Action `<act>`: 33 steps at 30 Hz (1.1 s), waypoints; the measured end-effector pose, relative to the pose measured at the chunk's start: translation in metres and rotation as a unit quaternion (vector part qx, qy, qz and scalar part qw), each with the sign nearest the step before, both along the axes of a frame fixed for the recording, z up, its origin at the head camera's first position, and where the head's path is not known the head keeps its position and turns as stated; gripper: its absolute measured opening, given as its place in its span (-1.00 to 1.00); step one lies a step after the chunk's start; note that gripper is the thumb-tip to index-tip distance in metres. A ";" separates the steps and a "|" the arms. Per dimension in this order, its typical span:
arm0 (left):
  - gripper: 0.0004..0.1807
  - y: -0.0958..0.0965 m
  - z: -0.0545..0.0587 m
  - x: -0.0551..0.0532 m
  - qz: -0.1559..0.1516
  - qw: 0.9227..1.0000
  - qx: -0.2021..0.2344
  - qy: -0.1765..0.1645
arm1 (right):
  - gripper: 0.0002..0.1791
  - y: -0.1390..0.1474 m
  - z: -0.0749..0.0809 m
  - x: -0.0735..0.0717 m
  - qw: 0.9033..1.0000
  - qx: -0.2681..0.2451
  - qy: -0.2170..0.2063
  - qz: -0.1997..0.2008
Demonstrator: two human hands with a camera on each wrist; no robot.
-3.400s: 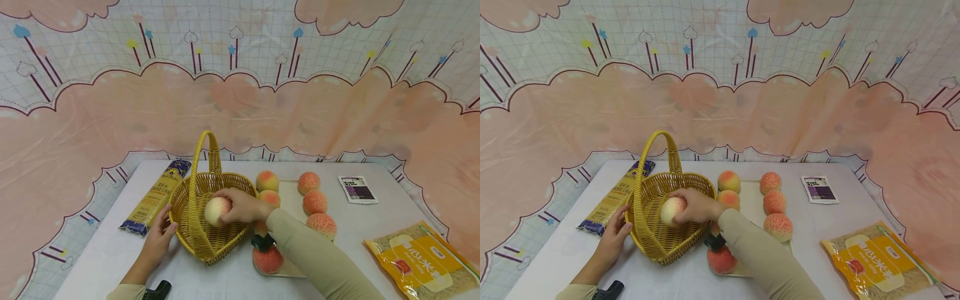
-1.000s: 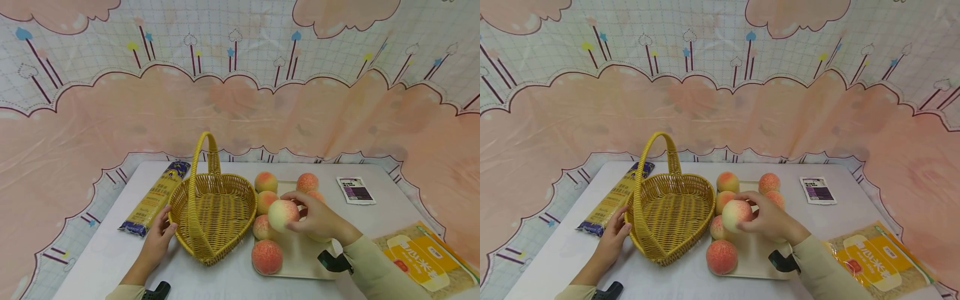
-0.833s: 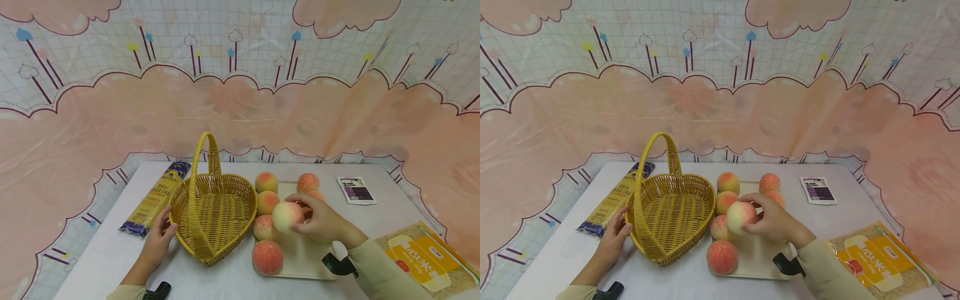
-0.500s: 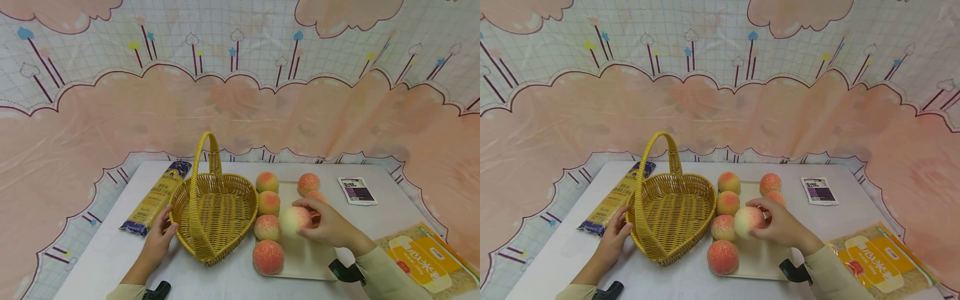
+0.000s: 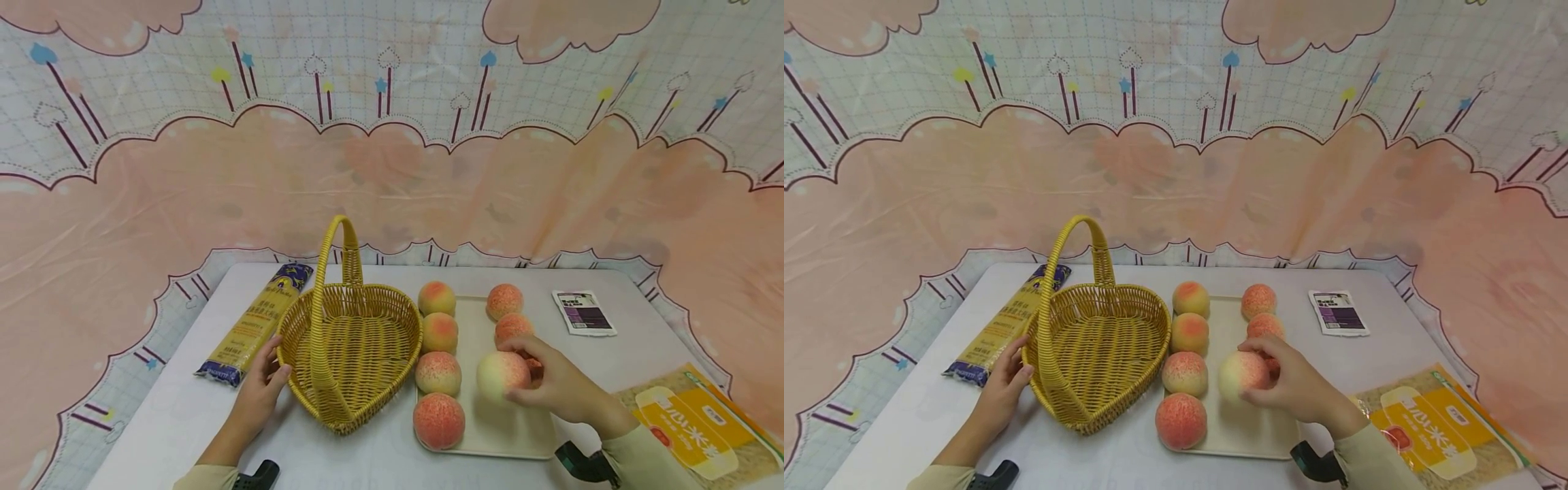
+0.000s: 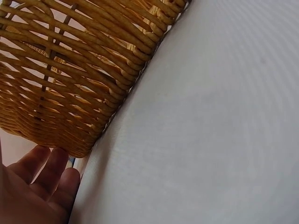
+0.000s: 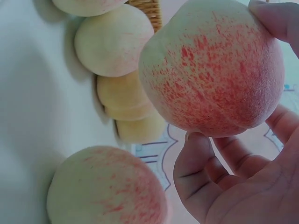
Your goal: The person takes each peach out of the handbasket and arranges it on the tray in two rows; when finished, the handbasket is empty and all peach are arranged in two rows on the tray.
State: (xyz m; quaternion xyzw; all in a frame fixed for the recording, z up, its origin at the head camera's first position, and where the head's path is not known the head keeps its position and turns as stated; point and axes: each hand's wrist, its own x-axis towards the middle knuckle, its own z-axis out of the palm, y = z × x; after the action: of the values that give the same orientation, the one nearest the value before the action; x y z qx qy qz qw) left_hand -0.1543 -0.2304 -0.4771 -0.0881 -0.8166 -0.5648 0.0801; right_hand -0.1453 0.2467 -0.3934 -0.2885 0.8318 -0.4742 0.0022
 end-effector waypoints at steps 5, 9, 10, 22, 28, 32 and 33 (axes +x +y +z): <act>-0.37 -0.001 -0.001 0.000 -0.001 1.000 -0.002 0.005 | -0.43 0.006 -0.002 0.007 1.000 0.006 -0.010 -0.012; -0.36 -0.002 -0.001 0.000 -0.001 1.000 -0.008 0.008 | -0.42 0.010 -0.006 0.012 1.000 0.005 -0.005 -0.022; -0.37 -0.001 -0.001 0.000 0.000 1.000 -0.007 0.006 | -0.41 0.011 -0.007 0.013 1.000 0.006 -0.001 -0.023; -0.39 0.001 -0.001 0.000 0.009 1.000 -0.008 0.011 | -0.43 0.028 -0.022 0.026 0.998 0.022 0.001 -0.053; -0.39 0.001 0.000 0.000 0.006 1.000 -0.010 0.006 | -0.43 0.038 -0.030 0.033 0.996 0.034 -0.016 -0.077; -0.38 0.000 0.000 0.000 0.001 1.000 -0.009 0.004 | -0.42 0.043 -0.035 0.037 0.995 0.036 -0.023 -0.092; -0.38 0.000 0.000 0.000 0.001 1.000 -0.008 0.004 | -0.42 0.044 -0.036 0.037 0.995 0.035 -0.023 -0.095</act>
State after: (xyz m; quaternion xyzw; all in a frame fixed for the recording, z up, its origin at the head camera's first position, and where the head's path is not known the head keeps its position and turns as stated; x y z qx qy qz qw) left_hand -0.1544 -0.2301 -0.4768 -0.0903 -0.8210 -0.5576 0.0826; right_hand -0.1080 0.2905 -0.4296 -0.1966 0.8714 -0.4493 -0.0136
